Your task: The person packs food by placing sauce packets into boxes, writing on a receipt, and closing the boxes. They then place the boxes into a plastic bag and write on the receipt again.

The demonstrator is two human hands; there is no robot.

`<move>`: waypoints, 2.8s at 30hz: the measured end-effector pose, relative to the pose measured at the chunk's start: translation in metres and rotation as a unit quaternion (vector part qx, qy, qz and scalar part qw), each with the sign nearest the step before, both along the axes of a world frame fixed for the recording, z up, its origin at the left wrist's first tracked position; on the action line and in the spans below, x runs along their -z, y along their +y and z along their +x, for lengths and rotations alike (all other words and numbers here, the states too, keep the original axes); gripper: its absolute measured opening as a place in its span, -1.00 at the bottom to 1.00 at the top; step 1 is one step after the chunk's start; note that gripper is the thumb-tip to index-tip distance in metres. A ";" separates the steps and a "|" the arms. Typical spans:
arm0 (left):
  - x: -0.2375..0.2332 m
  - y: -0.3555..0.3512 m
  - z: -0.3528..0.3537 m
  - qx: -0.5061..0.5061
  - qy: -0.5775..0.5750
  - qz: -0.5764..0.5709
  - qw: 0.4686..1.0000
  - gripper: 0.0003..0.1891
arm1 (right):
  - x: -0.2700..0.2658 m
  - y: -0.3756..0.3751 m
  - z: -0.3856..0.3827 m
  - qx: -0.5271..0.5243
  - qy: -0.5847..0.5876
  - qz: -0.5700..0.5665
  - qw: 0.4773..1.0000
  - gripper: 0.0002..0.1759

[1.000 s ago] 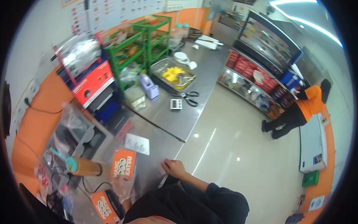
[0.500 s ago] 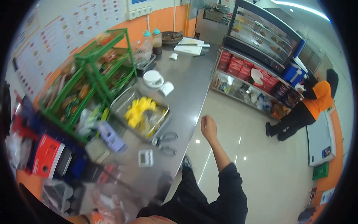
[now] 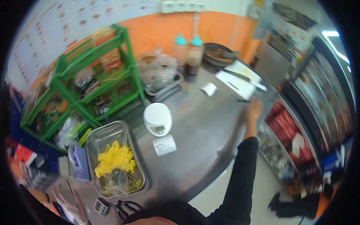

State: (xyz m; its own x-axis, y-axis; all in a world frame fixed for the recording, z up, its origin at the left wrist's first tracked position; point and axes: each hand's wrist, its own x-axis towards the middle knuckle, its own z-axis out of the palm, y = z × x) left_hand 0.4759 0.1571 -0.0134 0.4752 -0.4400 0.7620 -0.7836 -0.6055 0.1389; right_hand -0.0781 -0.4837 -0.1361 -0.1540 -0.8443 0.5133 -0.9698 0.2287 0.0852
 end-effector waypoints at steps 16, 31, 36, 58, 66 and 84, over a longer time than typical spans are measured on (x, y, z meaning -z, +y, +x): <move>-0.031 0.157 0.045 -0.185 0.077 0.024 0.980 -0.44 | -0.050 0.286 0.147 -0.078 -0.170 -0.172 0.967 -0.80; -0.022 0.455 0.179 -0.189 0.257 -0.160 0.934 -0.52 | -0.113 0.847 0.568 -0.524 -0.658 0.395 0.370 -0.82; 0.023 0.499 0.172 -0.192 0.289 -0.202 0.916 -0.59 | -0.098 0.896 0.666 -0.633 -0.541 0.474 0.288 -0.85; 0.081 0.492 0.229 -0.084 0.478 -0.136 0.864 -0.55 | -0.048 0.947 0.808 -0.760 -0.289 0.534 0.231 -0.92; 0.075 0.489 0.228 -0.083 0.453 -0.145 0.876 -0.62 | -0.051 0.946 0.807 -0.770 -0.276 0.520 0.246 -0.90; 0.081 0.492 0.232 -0.055 0.471 -0.162 0.866 -0.57 | -0.044 0.946 0.806 -0.755 -0.309 0.525 0.241 -0.93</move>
State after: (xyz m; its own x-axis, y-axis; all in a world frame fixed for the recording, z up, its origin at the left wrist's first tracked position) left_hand 0.7074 0.6490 -0.0942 0.9781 -0.1880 0.0897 -0.1710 -0.4786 0.8612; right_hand 0.7276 0.4626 -0.0924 0.9634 0.2100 0.1668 0.2192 -0.2583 -0.9409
